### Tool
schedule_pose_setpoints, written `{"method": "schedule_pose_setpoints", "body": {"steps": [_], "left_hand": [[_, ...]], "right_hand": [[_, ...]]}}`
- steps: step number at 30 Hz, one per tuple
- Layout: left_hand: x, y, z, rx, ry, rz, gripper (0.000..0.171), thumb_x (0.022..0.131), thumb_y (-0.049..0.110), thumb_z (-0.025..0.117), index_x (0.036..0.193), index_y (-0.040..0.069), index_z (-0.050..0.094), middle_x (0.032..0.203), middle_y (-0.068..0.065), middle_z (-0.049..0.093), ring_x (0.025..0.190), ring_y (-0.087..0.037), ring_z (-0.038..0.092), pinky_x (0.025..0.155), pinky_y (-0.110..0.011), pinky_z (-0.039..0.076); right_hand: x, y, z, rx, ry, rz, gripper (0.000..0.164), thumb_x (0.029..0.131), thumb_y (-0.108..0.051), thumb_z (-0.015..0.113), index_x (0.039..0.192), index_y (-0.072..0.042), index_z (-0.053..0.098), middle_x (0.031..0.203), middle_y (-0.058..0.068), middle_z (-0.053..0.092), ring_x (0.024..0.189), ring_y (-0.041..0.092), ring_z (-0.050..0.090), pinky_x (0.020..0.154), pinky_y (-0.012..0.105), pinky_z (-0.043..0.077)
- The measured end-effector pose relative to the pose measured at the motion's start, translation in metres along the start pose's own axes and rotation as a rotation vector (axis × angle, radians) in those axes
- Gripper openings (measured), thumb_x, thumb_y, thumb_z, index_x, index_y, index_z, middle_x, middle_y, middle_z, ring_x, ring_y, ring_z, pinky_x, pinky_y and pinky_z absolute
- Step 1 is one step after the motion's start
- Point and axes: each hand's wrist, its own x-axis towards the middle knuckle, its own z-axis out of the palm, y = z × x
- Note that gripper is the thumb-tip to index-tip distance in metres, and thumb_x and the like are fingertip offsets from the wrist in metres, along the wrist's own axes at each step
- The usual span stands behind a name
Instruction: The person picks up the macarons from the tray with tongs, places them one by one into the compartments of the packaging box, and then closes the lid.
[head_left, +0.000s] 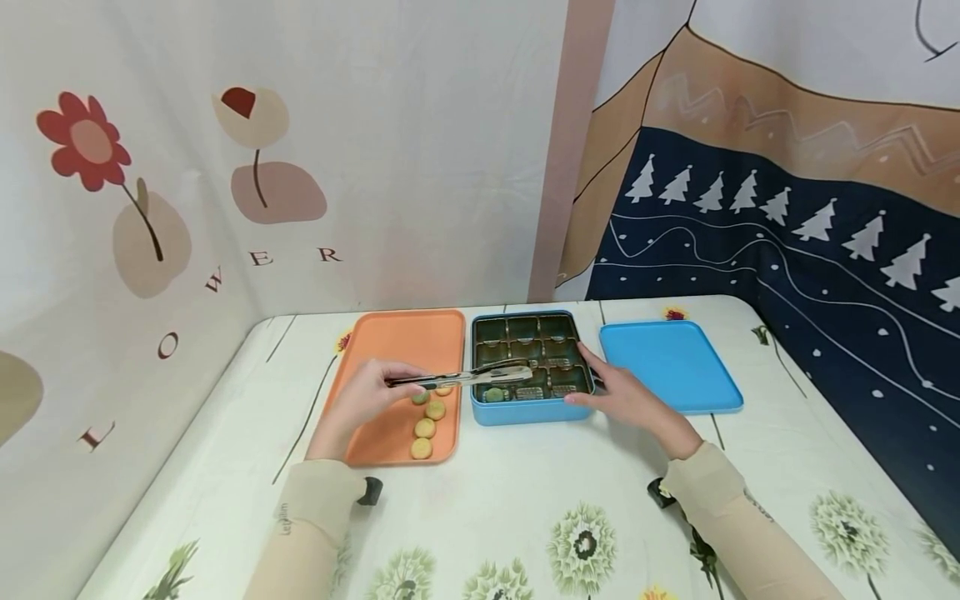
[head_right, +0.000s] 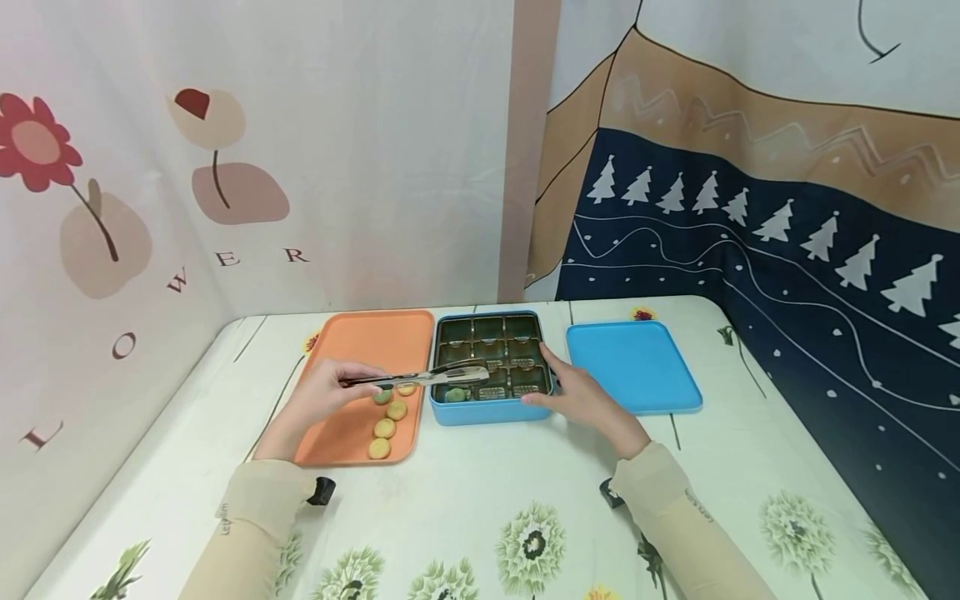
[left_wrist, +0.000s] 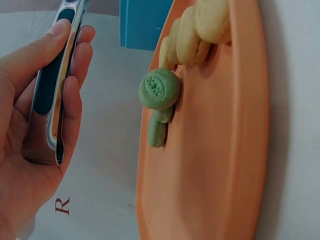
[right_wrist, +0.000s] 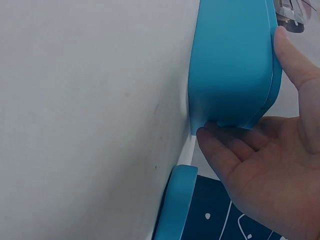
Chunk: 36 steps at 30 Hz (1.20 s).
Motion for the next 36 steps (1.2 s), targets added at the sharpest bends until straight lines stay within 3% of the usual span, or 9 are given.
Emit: {"method": "schedule_pose_setpoints", "body": {"steps": [6, 17, 28, 36], "left_hand": [[0.0021, 0.0020, 0.0047, -0.031, -0.018, -0.010, 0.024, 0.087, 0.014, 0.077, 0.110, 0.006, 0.077, 0.100, -0.011, 0.077, 0.084, -0.031, 0.071, 0.074, -0.032, 0.055], [0.0036, 0.0052, 0.0098, -0.010, -0.026, -0.021, 0.023, 0.089, 0.014, 0.075, 0.111, 0.007, 0.077, 0.104, -0.011, 0.077, 0.085, -0.030, 0.069, 0.071, -0.028, 0.055], [0.0010, 0.0034, 0.0077, -0.107, -0.024, -0.064, 0.030, 0.088, 0.011, 0.076, 0.117, 0.007, 0.074, 0.107, -0.014, 0.076, 0.088, -0.031, 0.072, 0.078, -0.043, 0.059], [-0.0019, -0.0029, 0.0020, -0.106, -0.002, -0.075, 0.034, 0.086, 0.016, 0.079, 0.119, 0.010, 0.074, 0.110, -0.012, 0.076, 0.088, -0.020, 0.069, 0.076, -0.030, 0.056]], "right_hand": [[-0.0001, 0.0007, 0.0004, 0.005, -0.001, 0.004, 0.101, 0.091, -0.057, 0.065, 0.162, -0.017, 0.004, 0.162, 0.029, 0.020, 0.134, 0.050, 0.046, 0.105, 0.064, 0.040], [-0.0005, -0.0003, 0.0000, -0.003, -0.002, 0.008, 0.103, 0.090, -0.061, 0.064, 0.162, -0.017, 0.005, 0.160, 0.031, 0.022, 0.133, 0.050, 0.047, 0.105, 0.064, 0.040], [-0.0007, -0.0009, -0.0001, -0.007, -0.003, 0.009, 0.102, 0.090, -0.060, 0.064, 0.162, -0.018, 0.004, 0.161, 0.030, 0.022, 0.135, 0.050, 0.044, 0.105, 0.064, 0.040], [-0.0006, -0.0004, -0.0003, 0.005, -0.009, 0.008, 0.102, 0.091, -0.058, 0.064, 0.162, -0.018, 0.004, 0.162, 0.029, 0.020, 0.135, 0.051, 0.044, 0.105, 0.065, 0.040]]}}
